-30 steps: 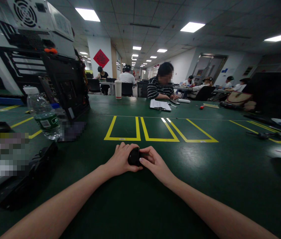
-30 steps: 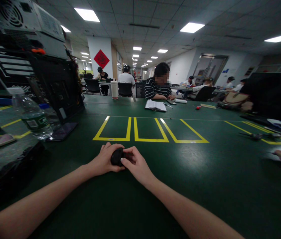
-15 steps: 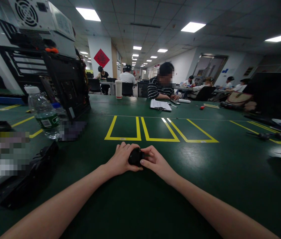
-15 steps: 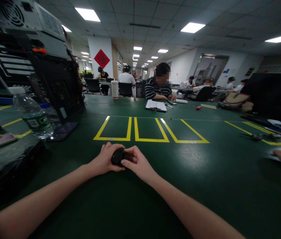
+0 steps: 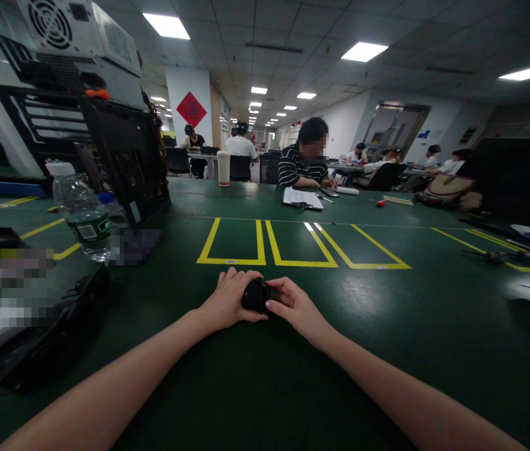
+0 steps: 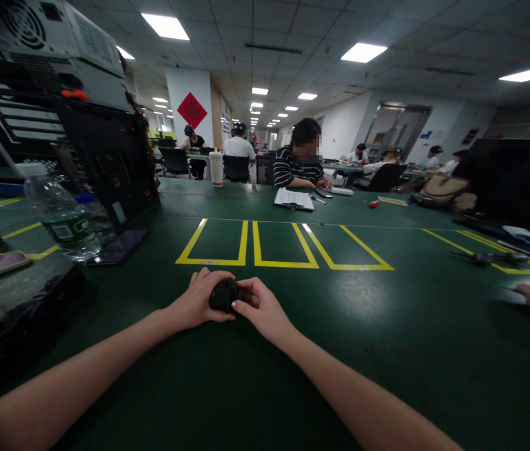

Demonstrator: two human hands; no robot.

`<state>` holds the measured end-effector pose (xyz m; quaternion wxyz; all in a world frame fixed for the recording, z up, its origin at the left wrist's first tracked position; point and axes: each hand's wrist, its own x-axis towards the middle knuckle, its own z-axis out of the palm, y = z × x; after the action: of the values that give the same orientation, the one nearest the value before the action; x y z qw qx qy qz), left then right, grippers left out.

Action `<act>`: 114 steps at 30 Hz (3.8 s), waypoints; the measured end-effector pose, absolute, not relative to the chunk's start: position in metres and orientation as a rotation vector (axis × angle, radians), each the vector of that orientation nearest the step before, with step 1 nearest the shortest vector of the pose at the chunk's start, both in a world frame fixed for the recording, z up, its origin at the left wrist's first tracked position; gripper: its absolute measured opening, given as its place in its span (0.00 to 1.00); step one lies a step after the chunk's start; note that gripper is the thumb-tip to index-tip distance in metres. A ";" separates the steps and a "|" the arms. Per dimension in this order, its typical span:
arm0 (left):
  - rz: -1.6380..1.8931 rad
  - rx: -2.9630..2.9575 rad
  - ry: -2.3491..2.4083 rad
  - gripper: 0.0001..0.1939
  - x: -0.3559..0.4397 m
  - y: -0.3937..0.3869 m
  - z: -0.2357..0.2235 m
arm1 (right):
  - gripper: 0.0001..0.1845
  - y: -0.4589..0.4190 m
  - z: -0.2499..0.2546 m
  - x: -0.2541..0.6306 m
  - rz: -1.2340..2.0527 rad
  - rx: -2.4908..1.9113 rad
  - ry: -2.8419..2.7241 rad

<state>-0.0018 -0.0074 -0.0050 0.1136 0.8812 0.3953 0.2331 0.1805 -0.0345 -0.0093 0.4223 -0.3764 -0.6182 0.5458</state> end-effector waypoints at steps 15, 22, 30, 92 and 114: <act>0.643 2.591 1.147 0.31 -0.003 -0.012 0.003 | 0.17 -0.030 -0.006 0.173 1.452 -1.055 -1.448; 0.686 2.586 1.187 0.33 -0.001 -0.010 -0.002 | 0.14 -0.036 -0.010 0.169 1.331 -1.068 -1.443; 0.628 2.564 1.126 0.30 -0.004 -0.016 0.011 | 0.14 -0.038 -0.005 0.171 1.303 -0.975 -1.537; 0.597 2.558 1.147 0.32 -0.003 -0.015 0.012 | 0.08 -0.040 -0.003 0.171 1.327 -0.962 -1.500; 0.592 2.584 1.152 0.31 -0.002 -0.016 0.013 | 0.13 -0.037 -0.005 0.171 1.326 -1.035 -1.510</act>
<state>-0.0016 -0.0156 0.0135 0.1254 0.8869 0.3955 0.2032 0.1713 -0.0367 -0.0053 0.4265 -0.4140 -0.6043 0.5306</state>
